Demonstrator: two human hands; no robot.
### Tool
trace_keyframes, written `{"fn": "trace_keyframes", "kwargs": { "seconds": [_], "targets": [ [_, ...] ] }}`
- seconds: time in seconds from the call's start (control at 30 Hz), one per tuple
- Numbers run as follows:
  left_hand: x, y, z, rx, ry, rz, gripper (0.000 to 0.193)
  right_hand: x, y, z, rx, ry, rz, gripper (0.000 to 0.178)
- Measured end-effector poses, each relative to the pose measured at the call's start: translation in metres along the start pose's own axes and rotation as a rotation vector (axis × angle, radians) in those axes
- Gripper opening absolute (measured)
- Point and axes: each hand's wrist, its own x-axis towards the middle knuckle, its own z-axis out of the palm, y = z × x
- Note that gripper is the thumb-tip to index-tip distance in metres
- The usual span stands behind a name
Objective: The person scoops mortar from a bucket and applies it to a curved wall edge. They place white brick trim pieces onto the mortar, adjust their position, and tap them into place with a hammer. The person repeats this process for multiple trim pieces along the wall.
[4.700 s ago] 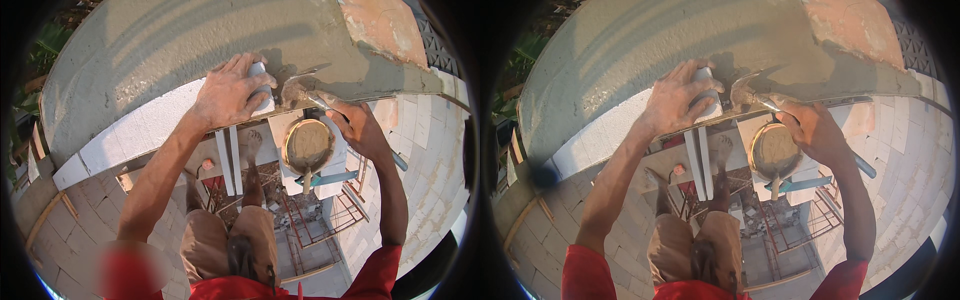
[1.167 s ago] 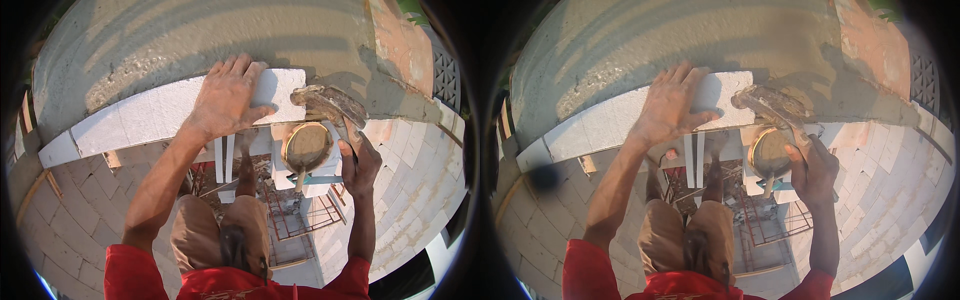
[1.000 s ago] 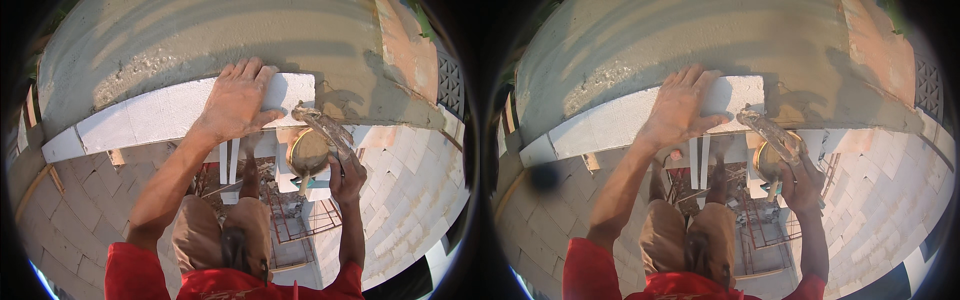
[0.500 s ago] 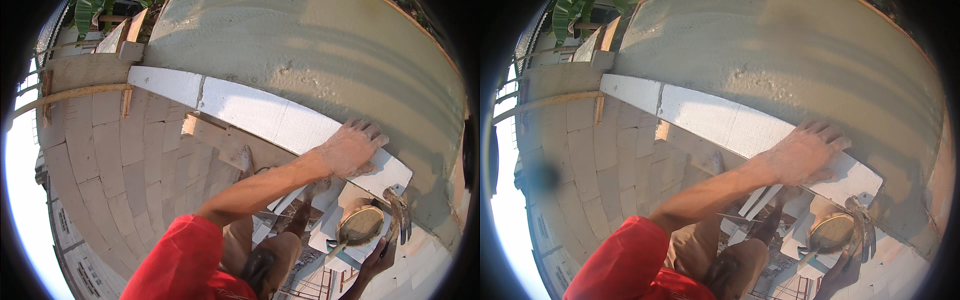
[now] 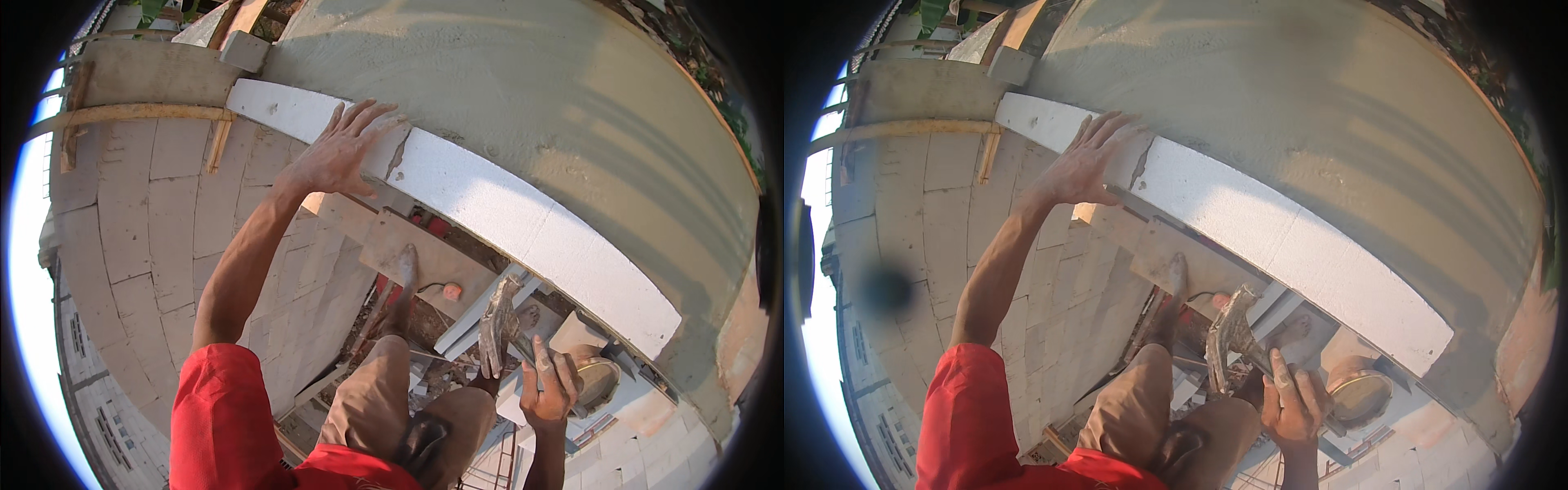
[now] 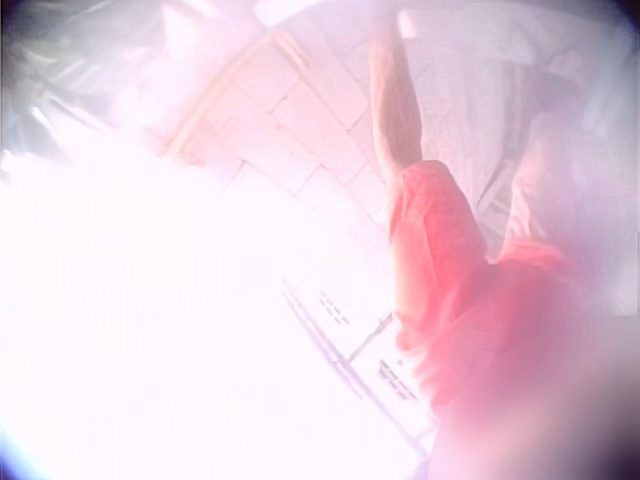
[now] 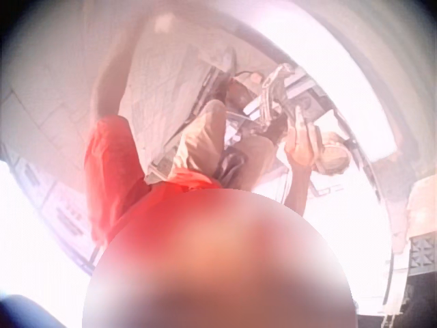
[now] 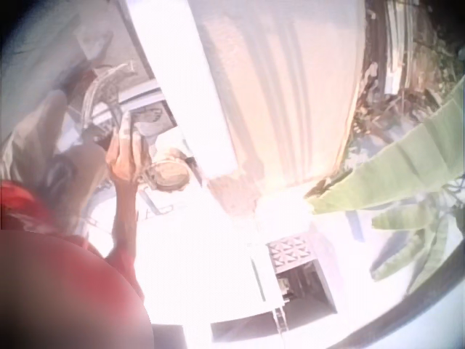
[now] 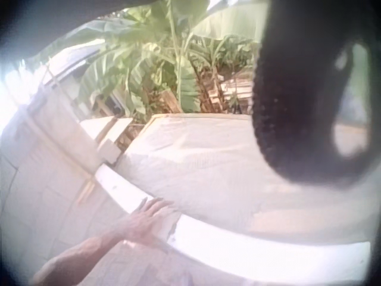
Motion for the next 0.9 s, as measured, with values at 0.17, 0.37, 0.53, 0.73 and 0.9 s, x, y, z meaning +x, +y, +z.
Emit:
{"fn": "trace_keyframes", "kwargs": {
  "seconds": [0.17,0.37,0.53,0.73,0.9],
  "targets": [
    [0.012,-0.014,0.035,-0.053,0.116,0.124,0.125,0.056,-0.029,0.076,-0.121,-0.106,-0.323,0.055],
    [0.015,-0.018,0.047,-0.143,0.202,0.184,0.116,0.103,-0.041,0.118,-0.175,-0.118,-0.421,0.057],
    [0.015,-0.017,0.049,-0.159,0.240,0.211,0.113,0.124,-0.044,0.126,-0.193,-0.100,-0.262,0.048],
    [0.016,-0.016,0.054,-0.154,0.265,0.210,0.114,0.127,-0.053,0.123,-0.069,-0.136,-0.196,0.044],
    [0.014,-0.015,0.054,-0.153,0.271,0.217,0.115,0.124,-0.072,0.109,0.136,-0.091,-0.054,0.043]
  ]
}}
